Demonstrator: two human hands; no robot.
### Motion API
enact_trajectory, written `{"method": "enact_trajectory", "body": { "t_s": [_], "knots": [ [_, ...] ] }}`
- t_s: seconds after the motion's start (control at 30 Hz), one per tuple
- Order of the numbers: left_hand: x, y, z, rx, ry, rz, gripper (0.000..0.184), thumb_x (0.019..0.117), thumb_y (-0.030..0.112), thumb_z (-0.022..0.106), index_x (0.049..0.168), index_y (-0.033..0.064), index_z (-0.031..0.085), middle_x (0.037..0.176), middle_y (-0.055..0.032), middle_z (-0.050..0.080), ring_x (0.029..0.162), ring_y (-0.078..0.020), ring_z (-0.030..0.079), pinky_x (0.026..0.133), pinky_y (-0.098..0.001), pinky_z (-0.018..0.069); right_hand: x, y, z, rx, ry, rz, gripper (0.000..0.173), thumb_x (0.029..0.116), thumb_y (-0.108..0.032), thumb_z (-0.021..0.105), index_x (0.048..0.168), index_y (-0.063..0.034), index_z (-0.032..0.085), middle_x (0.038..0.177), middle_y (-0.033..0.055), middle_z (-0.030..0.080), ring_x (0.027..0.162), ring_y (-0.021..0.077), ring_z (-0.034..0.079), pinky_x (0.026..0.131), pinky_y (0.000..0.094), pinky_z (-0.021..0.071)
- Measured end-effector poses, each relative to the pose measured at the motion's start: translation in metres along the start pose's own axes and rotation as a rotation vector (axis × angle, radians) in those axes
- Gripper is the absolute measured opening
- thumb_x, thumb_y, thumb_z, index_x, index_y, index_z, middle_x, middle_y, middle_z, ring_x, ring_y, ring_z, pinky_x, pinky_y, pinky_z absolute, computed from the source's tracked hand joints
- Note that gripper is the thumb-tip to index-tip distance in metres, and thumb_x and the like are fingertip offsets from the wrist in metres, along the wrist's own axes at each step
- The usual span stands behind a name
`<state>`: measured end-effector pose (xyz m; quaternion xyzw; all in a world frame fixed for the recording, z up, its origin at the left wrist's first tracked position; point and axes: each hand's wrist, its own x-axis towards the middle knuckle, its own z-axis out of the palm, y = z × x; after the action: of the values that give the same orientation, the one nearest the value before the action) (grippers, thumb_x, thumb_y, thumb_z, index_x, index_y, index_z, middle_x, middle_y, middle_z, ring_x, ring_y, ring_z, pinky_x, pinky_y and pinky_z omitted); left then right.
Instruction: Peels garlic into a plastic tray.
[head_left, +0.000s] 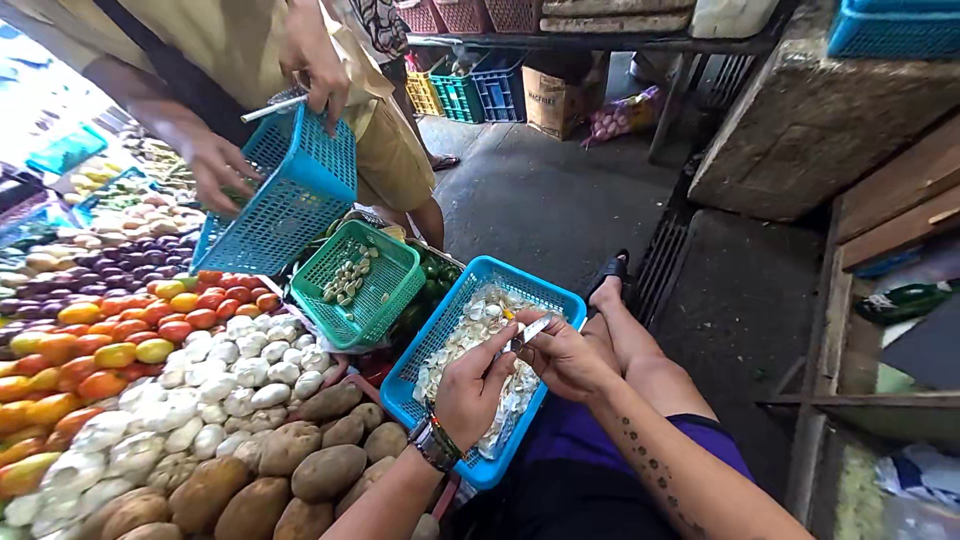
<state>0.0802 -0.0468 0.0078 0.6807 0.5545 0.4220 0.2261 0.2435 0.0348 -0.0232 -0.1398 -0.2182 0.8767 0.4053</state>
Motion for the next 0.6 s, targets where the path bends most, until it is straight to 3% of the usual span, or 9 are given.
{"method": "enact_trajectory", "body": {
  "t_s": [0.1,0.17,0.23,0.27,0.33,0.4,0.47,0.6],
  "knots": [
    [0.0,-0.002,0.001,-0.014,0.024,-0.021,0.033,0.1072,0.017,0.052,0.133,0.0034,0.067,0.098,-0.0034,0.074,0.081,-0.0059,0.069,0.077,-0.0249,0.0598,0.001,0.001,-0.001,-0.04,0.026,-0.019,0.016,0.095,0.006,0.063,0.109,0.0006,0.069,0.1,0.0116,0.074,0.09,0.0187,0.073,0.088,0.0364,0.0609],
    [0.004,0.001,-0.001,-0.151,0.055,-0.191,0.033,0.1072,0.015,0.05,0.132,0.0027,0.067,0.087,0.0013,0.069,0.069,-0.0035,0.061,0.066,-0.0206,0.054,0.004,0.004,-0.003,-0.083,0.053,-0.026,0.022,0.0939,0.007,0.063,0.115,0.0,0.065,0.097,0.0096,0.072,0.085,0.0175,0.071,0.085,0.0362,0.0605],
    [0.008,0.0,-0.003,-0.369,0.105,-0.414,0.034,0.1088,0.017,0.047,0.134,0.0032,0.064,0.075,0.0012,0.061,0.055,-0.0058,0.048,0.049,-0.0208,0.0408,0.007,0.007,-0.008,-0.104,0.108,0.003,0.036,0.0956,0.008,0.058,0.13,-0.0015,0.053,0.096,0.0093,0.068,0.08,0.0176,0.069,0.082,0.0366,0.0606],
    [0.008,-0.003,-0.002,-0.409,0.122,-0.444,0.034,0.1085,0.017,0.048,0.135,0.0034,0.064,0.074,0.0006,0.06,0.054,-0.0066,0.046,0.047,-0.0213,0.0385,0.008,0.008,-0.01,-0.105,0.134,0.03,0.041,0.0975,0.007,0.057,0.136,-0.0017,0.048,0.099,0.0111,0.067,0.082,0.0193,0.07,0.083,0.0378,0.0609],
    [0.006,-0.004,0.0,-0.298,0.125,-0.334,0.033,0.1068,0.014,0.05,0.134,0.0027,0.066,0.081,0.0009,0.065,0.062,-0.0055,0.055,0.057,-0.0208,0.0476,0.01,0.007,-0.009,-0.101,0.166,0.079,0.035,0.1035,-0.001,0.053,0.138,-0.0013,0.048,0.106,0.0134,0.069,0.09,0.0227,0.072,0.088,0.0393,0.0605],
    [0.003,-0.004,0.004,-0.125,0.142,-0.211,0.031,0.1056,0.012,0.053,0.132,0.0026,0.066,0.094,-0.0006,0.072,0.073,-0.0031,0.064,0.069,-0.0206,0.0558,0.01,0.008,-0.004,-0.099,0.189,0.105,0.026,0.1099,-0.013,0.043,0.131,-0.0009,0.052,0.103,0.0114,0.069,0.089,0.0216,0.072,0.086,0.0379,0.0609],
    [0.003,-0.009,0.006,-0.117,0.138,-0.226,0.032,0.1057,0.013,0.052,0.132,0.0031,0.066,0.09,0.0003,0.07,0.071,-0.0031,0.062,0.067,-0.0206,0.0543,0.011,0.01,0.0,-0.109,0.202,0.12,0.028,0.1123,-0.019,0.038,0.126,-0.0002,0.055,0.098,0.0103,0.069,0.085,0.0195,0.071,0.083,0.0357,0.0609],
    [0.0,-0.017,0.006,-0.245,0.084,-0.287,0.032,0.1062,0.013,0.051,0.134,0.0022,0.065,0.081,0.0024,0.066,0.065,-0.0043,0.058,0.062,-0.0208,0.0508,0.013,0.008,-0.002,-0.115,0.188,0.145,0.018,0.1085,-0.01,0.048,0.118,-0.0002,0.059,0.095,0.0096,0.071,0.08,0.0169,0.071,0.079,0.0322,0.0609]
  ]
}}
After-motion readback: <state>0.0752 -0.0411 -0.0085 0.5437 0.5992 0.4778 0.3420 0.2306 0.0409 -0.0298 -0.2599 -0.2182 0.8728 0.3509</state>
